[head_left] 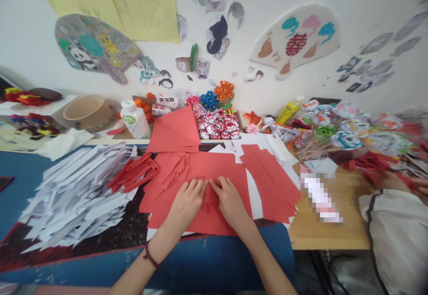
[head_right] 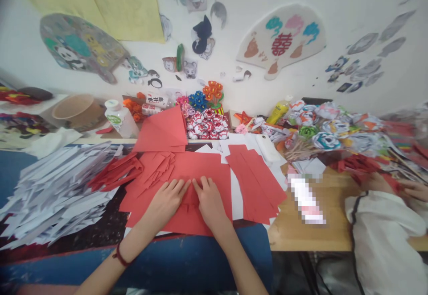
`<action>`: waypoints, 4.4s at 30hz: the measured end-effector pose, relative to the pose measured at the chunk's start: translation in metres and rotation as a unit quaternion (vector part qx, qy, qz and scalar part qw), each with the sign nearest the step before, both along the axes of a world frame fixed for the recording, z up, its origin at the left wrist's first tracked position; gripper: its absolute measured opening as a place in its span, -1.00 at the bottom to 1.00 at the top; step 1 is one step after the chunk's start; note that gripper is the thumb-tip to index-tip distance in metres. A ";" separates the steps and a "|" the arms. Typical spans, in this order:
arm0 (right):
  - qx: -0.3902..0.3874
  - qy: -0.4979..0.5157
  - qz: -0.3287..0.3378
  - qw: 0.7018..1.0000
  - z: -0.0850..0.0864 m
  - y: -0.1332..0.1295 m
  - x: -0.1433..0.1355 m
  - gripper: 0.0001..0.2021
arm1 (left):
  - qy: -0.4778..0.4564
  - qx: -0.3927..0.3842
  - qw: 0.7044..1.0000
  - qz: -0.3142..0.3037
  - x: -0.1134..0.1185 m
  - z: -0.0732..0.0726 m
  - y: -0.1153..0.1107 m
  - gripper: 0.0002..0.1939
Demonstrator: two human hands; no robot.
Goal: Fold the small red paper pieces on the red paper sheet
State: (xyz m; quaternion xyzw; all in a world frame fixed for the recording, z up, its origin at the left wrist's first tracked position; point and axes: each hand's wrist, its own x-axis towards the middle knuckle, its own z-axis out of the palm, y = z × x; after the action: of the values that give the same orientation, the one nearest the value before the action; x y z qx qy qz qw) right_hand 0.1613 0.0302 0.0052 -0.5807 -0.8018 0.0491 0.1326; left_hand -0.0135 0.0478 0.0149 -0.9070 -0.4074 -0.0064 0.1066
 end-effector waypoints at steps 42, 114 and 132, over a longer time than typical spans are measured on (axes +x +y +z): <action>-0.152 0.511 -0.096 0.841 0.017 0.022 0.038 -0.76 | -0.370 -0.240 0.889 0.121 -0.001 0.026 0.018 -0.80; 0.120 -0.167 0.150 0.967 0.007 0.005 0.022 -0.74 | -0.033 0.017 0.985 -0.168 -0.009 -0.001 0.024 -0.63; 0.101 -0.094 0.017 0.990 -0.009 -0.013 0.007 -0.56 | -0.041 -0.019 0.997 -0.062 -0.006 0.002 0.010 -0.58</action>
State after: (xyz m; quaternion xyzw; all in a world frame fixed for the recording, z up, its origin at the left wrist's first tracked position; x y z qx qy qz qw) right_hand 0.1688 0.0176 -0.0038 -0.5523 -0.8215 -0.0842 0.1138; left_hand -0.0199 0.0582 0.0174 -0.9313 -0.3545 -0.0423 0.0718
